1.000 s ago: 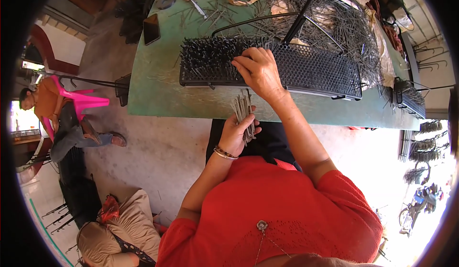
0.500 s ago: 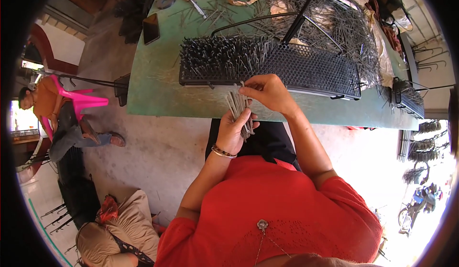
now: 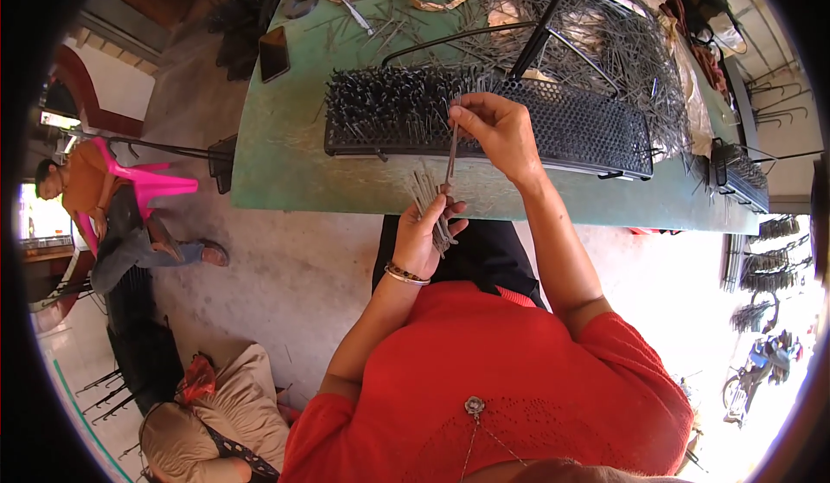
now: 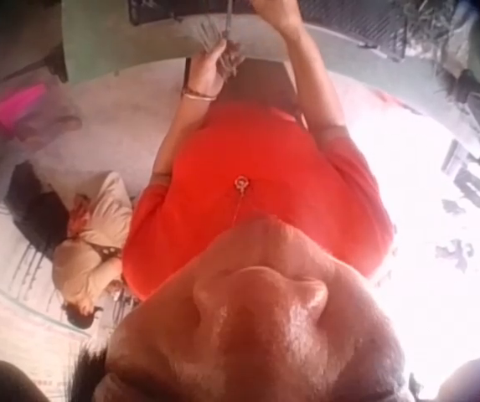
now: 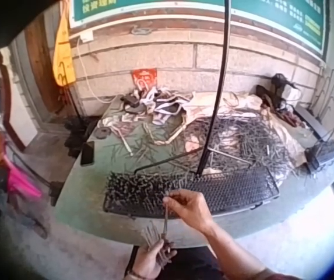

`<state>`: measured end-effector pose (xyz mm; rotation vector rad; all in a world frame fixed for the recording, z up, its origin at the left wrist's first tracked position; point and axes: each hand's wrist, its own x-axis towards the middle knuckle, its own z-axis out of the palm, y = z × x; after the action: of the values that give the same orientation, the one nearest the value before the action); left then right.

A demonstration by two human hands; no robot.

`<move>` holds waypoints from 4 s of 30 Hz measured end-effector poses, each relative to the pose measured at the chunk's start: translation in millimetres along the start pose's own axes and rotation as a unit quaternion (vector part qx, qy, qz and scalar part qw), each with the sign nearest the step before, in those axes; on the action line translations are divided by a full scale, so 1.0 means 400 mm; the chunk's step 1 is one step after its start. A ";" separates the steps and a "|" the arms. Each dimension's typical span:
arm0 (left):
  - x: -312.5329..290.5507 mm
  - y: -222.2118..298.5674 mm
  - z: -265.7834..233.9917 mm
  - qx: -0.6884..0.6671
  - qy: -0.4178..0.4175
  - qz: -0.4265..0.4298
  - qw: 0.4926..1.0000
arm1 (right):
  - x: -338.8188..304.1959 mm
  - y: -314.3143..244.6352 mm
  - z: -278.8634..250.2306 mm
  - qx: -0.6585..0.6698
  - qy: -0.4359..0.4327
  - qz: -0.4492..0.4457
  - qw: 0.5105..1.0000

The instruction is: Insert metal bristles into a brush base at a workbench.

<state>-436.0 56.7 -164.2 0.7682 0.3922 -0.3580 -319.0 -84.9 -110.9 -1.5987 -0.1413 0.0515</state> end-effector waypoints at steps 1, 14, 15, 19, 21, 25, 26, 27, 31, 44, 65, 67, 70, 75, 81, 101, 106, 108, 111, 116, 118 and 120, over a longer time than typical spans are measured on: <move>0.000 0.001 -0.002 -0.014 0.001 -0.005 1.000 | 0.003 -0.006 0.000 -0.006 -0.011 0.005 1.000; 0.007 -0.005 -0.008 -0.034 -0.008 -0.024 0.999 | -0.015 0.005 0.010 -0.003 -0.022 0.018 1.000; 0.007 -0.006 -0.008 -0.033 -0.009 -0.024 0.999 | -0.009 -0.004 0.014 0.007 0.026 -0.004 1.000; 0.004 -0.006 0.000 -0.028 -0.011 -0.030 0.999 | 0.010 -0.012 0.036 -0.094 0.100 -0.110 0.984; 0.001 -0.005 0.004 -0.026 -0.012 -0.030 0.999 | 0.021 0.001 0.043 -0.159 0.124 -0.203 0.958; -0.003 -0.006 0.005 -0.031 -0.005 -0.042 0.999 | 0.028 0.024 0.052 -0.192 0.136 -0.244 0.941; -0.004 -0.006 0.006 -0.031 -0.005 -0.044 0.999 | 0.032 0.034 0.054 -0.204 0.135 -0.257 0.935; -0.004 -0.006 0.005 -0.030 -0.005 -0.044 0.999 | 0.034 0.041 0.055 -0.216 0.134 -0.269 0.929; -0.003 -0.007 0.001 -0.034 -0.006 -0.047 0.998 | 0.028 0.046 0.056 -0.207 0.135 -0.241 0.938; -0.008 -0.004 0.003 -0.033 -0.011 -0.045 0.998 | 0.023 0.027 0.037 -0.390 0.062 -0.365 0.843; -0.012 0.000 0.006 -0.029 -0.034 -0.014 0.999 | -0.031 -0.013 0.034 -0.355 -0.024 -0.252 0.900; -0.010 0.003 0.008 -0.027 -0.039 -0.005 0.999 | -0.054 -0.013 0.038 -0.286 -0.058 -0.138 0.946; -0.011 0.009 0.021 -0.022 -0.045 0.004 0.999 | -0.067 0.014 0.029 -0.200 -0.086 -0.084 0.973; -0.006 0.003 0.017 -0.030 -0.036 -0.015 0.999 | -0.053 -0.011 0.018 -0.093 0.013 -0.020 0.995; -0.006 -0.004 0.006 -0.004 -0.032 -0.060 0.998 | 0.004 -0.029 0.018 -0.185 0.133 -0.201 0.953; -0.010 0.003 0.007 0.044 -0.029 -0.056 0.997 | 0.019 0.011 0.032 -0.273 0.165 -0.356 0.878; -0.011 0.005 0.011 0.045 -0.033 -0.057 0.997 | 0.033 0.018 0.026 -0.282 0.160 -0.375 0.868; -0.013 0.006 0.015 0.049 -0.032 -0.054 0.997 | 0.031 0.015 0.029 -0.281 0.161 -0.372 0.870; -0.014 0.009 0.017 0.049 -0.031 -0.057 0.997 | 0.028 0.018 0.034 -0.285 0.158 -0.373 0.868; -0.015 0.005 0.015 0.040 -0.031 -0.051 0.997 | 0.031 0.044 0.037 -0.288 0.157 -0.395 0.858; -0.014 0.005 0.015 0.044 -0.033 -0.051 0.997 | 0.034 0.054 0.035 -0.291 0.148 -0.401 0.856; -0.014 0.006 0.016 0.047 -0.035 -0.052 0.997 | 0.030 0.056 0.035 -0.298 0.145 -0.401 0.854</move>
<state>-438.4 54.5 -156.2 0.8254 0.3516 -0.5026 -307.3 -70.3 -133.2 -2.0164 -0.6245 -0.9659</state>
